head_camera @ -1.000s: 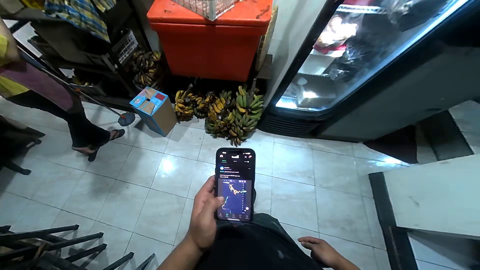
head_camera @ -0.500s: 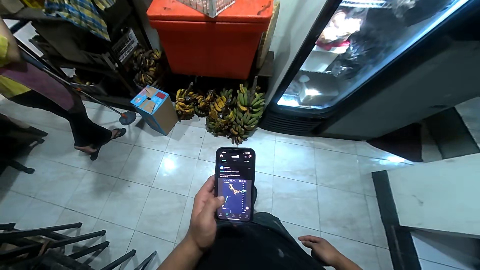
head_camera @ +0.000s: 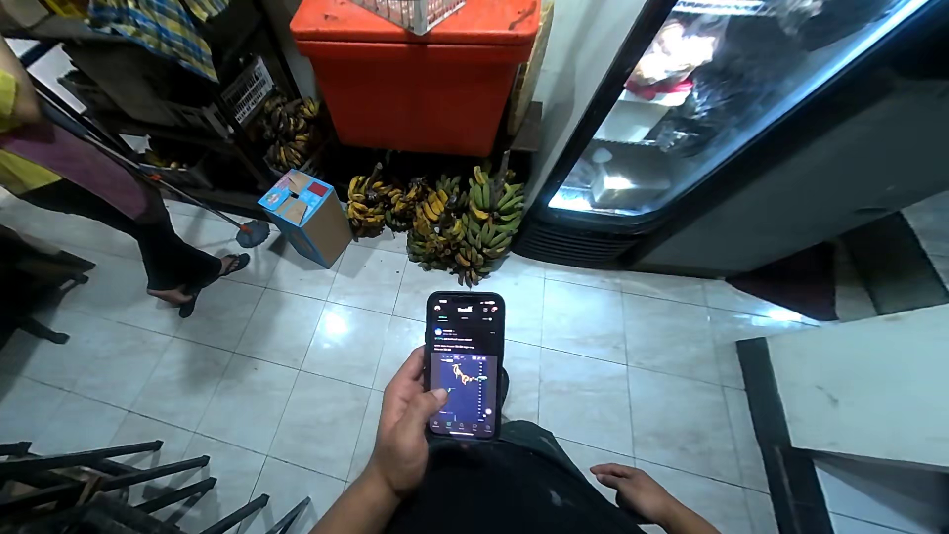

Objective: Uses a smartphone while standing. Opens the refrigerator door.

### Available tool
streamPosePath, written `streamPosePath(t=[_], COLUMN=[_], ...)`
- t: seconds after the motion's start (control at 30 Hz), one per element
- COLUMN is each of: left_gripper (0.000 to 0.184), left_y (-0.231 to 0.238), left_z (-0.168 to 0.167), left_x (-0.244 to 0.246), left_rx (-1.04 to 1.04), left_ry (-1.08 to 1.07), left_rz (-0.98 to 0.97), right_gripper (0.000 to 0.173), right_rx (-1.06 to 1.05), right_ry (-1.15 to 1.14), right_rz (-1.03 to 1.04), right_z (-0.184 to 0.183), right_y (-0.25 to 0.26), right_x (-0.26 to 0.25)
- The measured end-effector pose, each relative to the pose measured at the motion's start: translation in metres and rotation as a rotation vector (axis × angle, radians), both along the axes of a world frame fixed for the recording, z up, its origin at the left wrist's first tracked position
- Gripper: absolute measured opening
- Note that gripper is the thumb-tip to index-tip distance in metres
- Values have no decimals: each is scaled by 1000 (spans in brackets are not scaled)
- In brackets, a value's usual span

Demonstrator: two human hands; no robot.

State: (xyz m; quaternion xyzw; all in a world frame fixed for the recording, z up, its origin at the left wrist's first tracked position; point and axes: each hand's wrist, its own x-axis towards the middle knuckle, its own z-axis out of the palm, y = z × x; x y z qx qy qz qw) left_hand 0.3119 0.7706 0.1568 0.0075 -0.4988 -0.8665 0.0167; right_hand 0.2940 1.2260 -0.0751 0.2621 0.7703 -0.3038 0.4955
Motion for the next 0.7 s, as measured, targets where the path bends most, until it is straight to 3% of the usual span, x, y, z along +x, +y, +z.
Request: streamPosePath(t=[0.7], left_gripper=[46], left_y=[-1], left_z=[0], left_x=[-3], left_rx=[-11], left_ry=[-11], left_rz=[3], right_gripper=[29], right_rx=[-27], right_ry=[23], right_rz=[33], right_z=[-1], right_y=[-2], right_x=[0])
